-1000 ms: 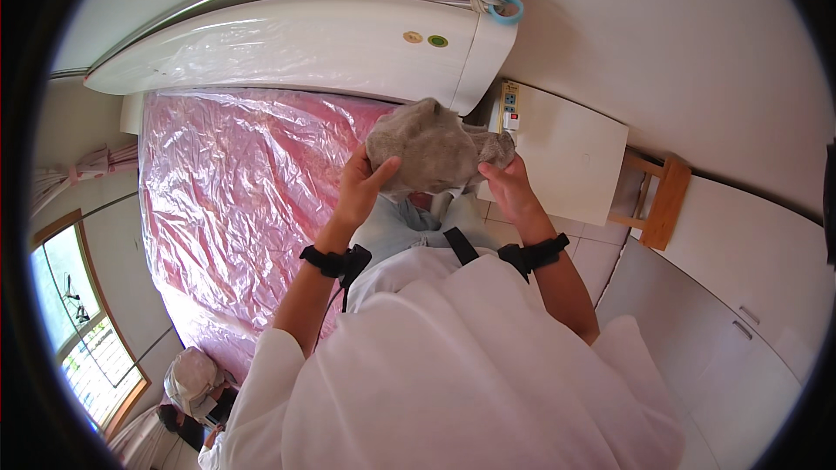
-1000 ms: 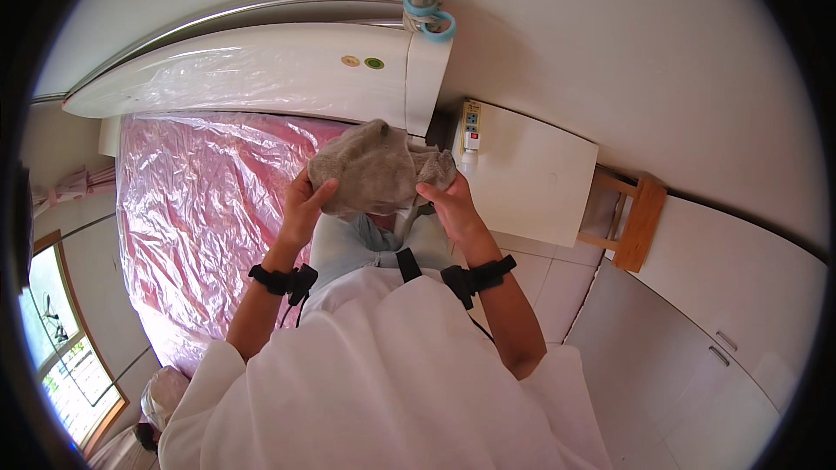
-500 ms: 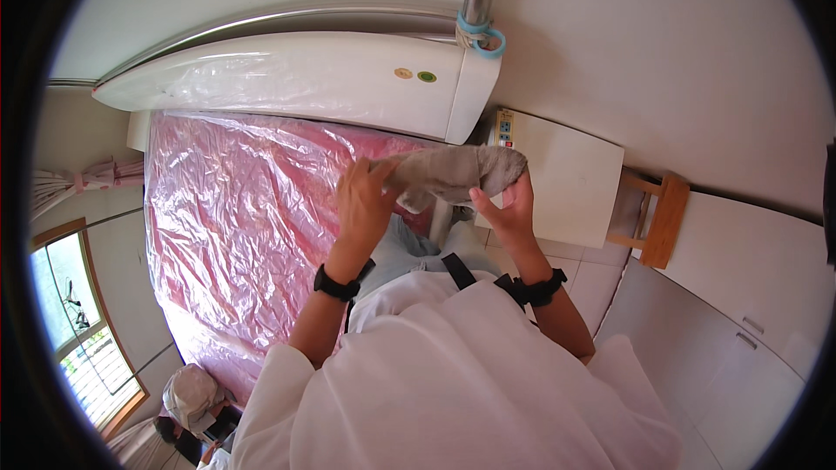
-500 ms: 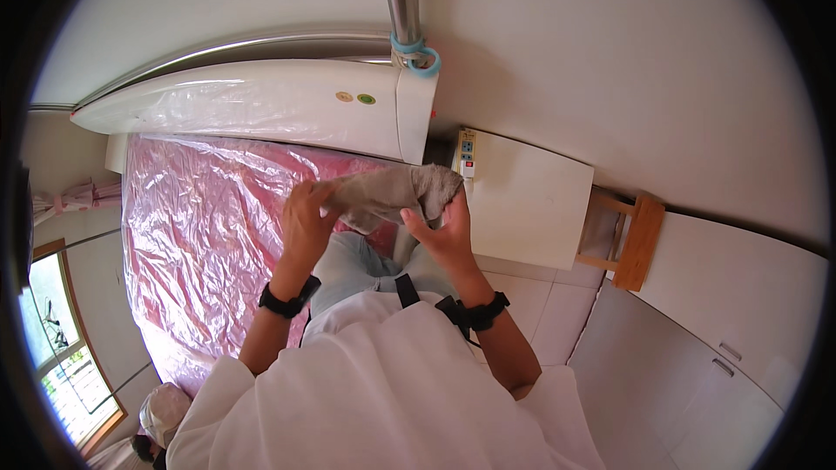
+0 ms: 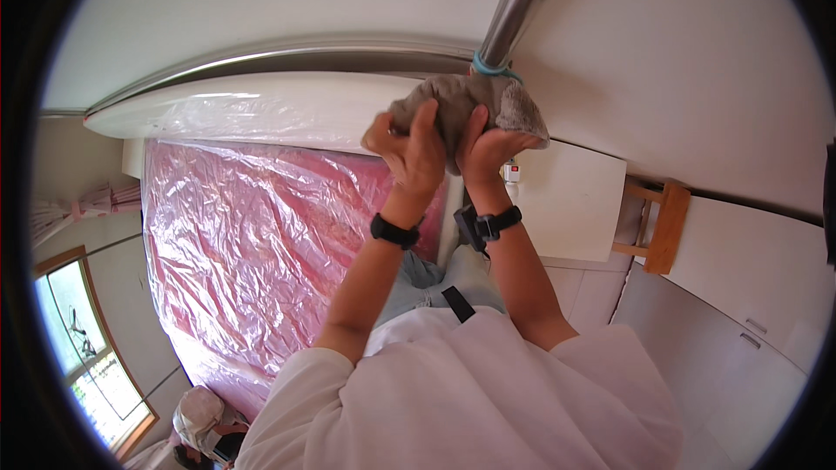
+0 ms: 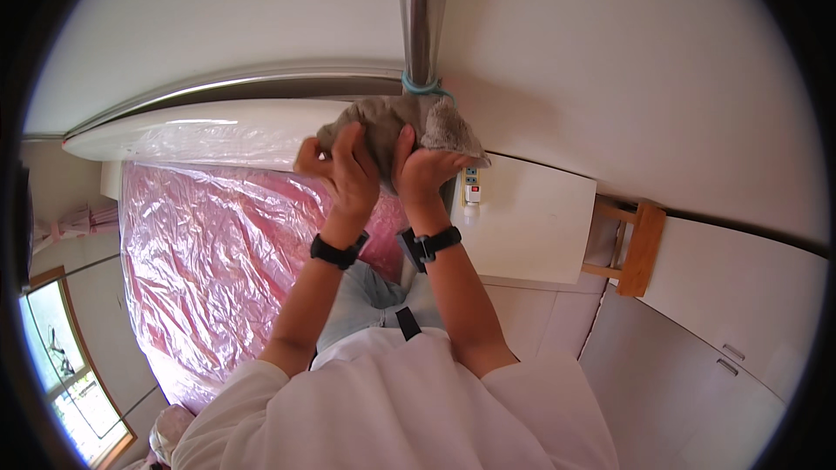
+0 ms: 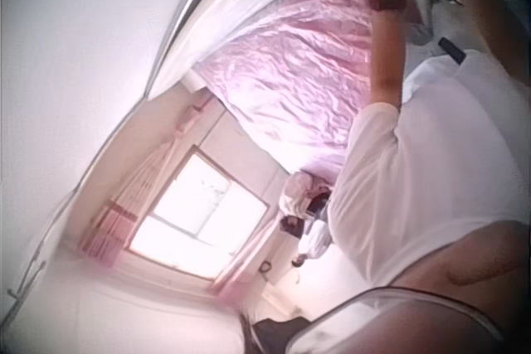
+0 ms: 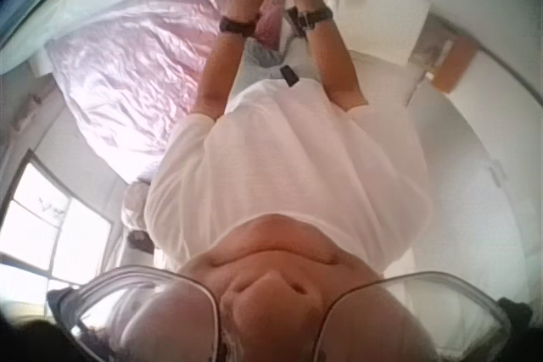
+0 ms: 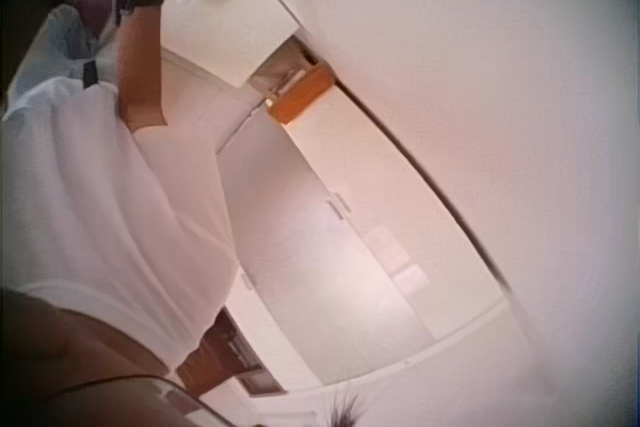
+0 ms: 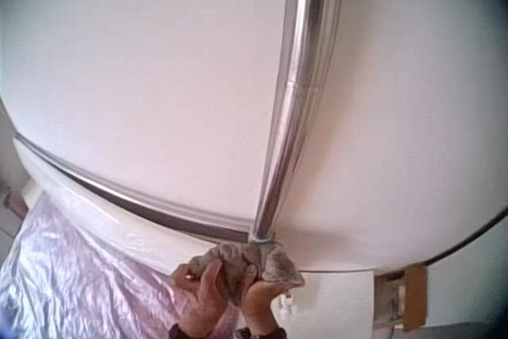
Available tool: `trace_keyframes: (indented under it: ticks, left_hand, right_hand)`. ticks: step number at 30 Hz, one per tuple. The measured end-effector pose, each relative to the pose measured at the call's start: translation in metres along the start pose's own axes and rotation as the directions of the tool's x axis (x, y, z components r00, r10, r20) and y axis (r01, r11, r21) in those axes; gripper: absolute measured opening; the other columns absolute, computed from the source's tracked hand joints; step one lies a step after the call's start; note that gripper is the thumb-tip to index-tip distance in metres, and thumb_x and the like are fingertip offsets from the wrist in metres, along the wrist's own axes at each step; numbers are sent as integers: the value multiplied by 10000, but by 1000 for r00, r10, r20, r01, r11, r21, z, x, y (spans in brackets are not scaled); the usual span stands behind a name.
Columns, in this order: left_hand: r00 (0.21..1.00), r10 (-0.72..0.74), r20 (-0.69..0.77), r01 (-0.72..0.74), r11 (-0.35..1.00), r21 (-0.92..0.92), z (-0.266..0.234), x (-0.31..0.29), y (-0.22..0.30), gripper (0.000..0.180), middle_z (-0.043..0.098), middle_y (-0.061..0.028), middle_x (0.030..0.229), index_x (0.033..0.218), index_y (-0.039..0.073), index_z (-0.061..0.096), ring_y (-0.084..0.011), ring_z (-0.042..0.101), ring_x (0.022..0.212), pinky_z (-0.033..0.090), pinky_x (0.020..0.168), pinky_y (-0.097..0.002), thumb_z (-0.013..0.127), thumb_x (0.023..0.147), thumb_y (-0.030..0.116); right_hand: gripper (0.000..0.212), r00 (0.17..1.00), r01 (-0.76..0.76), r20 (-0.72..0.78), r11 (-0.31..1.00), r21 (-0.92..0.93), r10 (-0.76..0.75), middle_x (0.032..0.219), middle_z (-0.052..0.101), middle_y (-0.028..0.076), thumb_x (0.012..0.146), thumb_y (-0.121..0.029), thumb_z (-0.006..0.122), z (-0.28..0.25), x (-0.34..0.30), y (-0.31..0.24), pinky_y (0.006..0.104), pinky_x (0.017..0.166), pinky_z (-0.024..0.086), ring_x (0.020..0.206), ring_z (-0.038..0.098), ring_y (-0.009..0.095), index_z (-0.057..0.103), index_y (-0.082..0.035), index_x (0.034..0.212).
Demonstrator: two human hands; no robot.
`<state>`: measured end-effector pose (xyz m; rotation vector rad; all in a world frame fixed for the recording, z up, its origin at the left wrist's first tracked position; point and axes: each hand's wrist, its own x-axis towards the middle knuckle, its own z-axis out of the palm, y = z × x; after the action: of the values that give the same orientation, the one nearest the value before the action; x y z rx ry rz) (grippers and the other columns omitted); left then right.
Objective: The person wipes the top of a bed headboard and an adjacent bedside table with a cloth.
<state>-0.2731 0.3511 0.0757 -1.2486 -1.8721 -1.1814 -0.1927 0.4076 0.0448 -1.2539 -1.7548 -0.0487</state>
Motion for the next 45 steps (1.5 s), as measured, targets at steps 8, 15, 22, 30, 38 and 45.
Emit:
trace_keyframes:
  ticks: [8,15,22,30,38,45]
  left_hand:
    - [999,41,3,-40,989,-140,33,-24,-26,528,414,-150,1224,1003,225,721,-346,354,1120,343,957,-489,612,777,689]
    - [999,-13,35,21,976,-217,62,-141,-82,429,359,-128,1127,867,257,569,-332,354,1014,343,837,-491,606,815,681]
    - [967,-98,235,150,965,-215,82,-272,-121,508,305,-149,1101,957,261,441,-343,343,987,341,809,-526,561,818,735]
    - [943,-332,-17,316,910,-267,133,-349,-93,579,304,-168,1109,1078,232,430,-360,367,1018,339,813,-523,585,808,721]
    - [773,-604,196,632,700,-334,134,-368,-54,523,252,-256,1377,1281,162,306,-425,339,1224,348,1007,-544,627,927,372]
    - [499,-817,290,843,379,-382,127,-401,-60,693,199,-233,1472,1448,127,207,-432,253,1354,255,1121,-505,631,918,266]
  right_hand:
    - [503,889,-457,334,550,699,315,1264,529,239,880,-139,608,28,-66,57,459,967,426,1043,568,364,471,74,1314]
    - [358,927,30,322,893,450,-193,1204,607,209,980,-215,497,37,-118,77,406,932,482,1053,613,341,532,59,1208]
    - [442,797,-17,515,841,540,-314,1332,573,181,929,-283,607,52,-163,104,472,1076,389,1241,521,382,570,-46,1300]
    - [416,665,163,570,839,519,-482,1297,592,196,943,-259,569,65,-166,132,468,1053,412,1198,554,383,584,-9,1275]
    - [282,533,339,564,770,541,-631,1107,670,190,950,-150,572,85,-185,145,432,877,517,993,653,345,631,43,1147]
    - [173,254,751,535,513,416,-806,928,679,157,891,-194,625,120,-240,137,435,676,544,795,678,335,656,-44,973]
